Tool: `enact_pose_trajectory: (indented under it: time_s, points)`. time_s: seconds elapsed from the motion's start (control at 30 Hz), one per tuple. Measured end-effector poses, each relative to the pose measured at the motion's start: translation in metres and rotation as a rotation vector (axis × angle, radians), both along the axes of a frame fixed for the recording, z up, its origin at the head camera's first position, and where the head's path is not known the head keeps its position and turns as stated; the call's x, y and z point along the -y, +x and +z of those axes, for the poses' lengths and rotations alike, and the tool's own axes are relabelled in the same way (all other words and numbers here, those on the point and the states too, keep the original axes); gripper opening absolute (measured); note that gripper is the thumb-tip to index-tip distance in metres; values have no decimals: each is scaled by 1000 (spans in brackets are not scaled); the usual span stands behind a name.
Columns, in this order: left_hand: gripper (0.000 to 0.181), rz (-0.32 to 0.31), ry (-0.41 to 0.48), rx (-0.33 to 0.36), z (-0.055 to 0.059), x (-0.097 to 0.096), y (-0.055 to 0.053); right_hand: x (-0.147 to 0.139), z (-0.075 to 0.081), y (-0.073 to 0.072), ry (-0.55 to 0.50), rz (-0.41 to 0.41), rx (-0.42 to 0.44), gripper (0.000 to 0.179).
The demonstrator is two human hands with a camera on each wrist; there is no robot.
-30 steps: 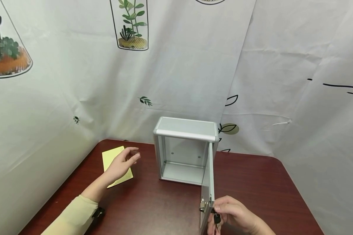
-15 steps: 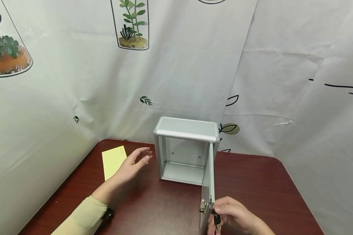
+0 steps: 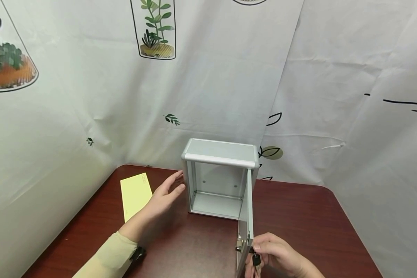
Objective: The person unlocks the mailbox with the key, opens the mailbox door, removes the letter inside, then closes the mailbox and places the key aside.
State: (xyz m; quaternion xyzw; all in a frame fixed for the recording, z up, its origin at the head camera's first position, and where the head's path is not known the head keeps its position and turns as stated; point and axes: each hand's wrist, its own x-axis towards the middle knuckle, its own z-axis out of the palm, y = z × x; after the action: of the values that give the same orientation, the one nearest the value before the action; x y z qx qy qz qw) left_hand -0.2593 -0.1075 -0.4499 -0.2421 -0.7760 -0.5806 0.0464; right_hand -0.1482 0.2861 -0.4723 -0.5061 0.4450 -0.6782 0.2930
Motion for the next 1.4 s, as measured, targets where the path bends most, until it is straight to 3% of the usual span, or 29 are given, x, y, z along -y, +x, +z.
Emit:
enact_pose_trajectory:
  time_s: [0.17,0.43,0.67,0.87,1.07,1.27,1.4]
  points:
    - [71,-25,54,24,-5,-4,1,1,-1,-1,-7,-1,-4,49]
    - [67,7,-44,39,-6,-9,4,2,-4,-1,-21,-3,-13,51]
    - [66,21,-60,6,-9,-11,2,7,-3,-1,-27,1,-7,49]
    - [64,20,-29,17,-9,-11,4,15,-2,-1,-29,-19,-4,49]
    - [63,19,-16,31,-9,-13,4,22,-4,0,7,-38,93,45]
    - [62,10,-2,45,-9,-13,5,40,-2,-4,45,-66,79,40]
    - [62,12,-1,44,-8,-13,6,55,0,-3,52,-83,143,40]
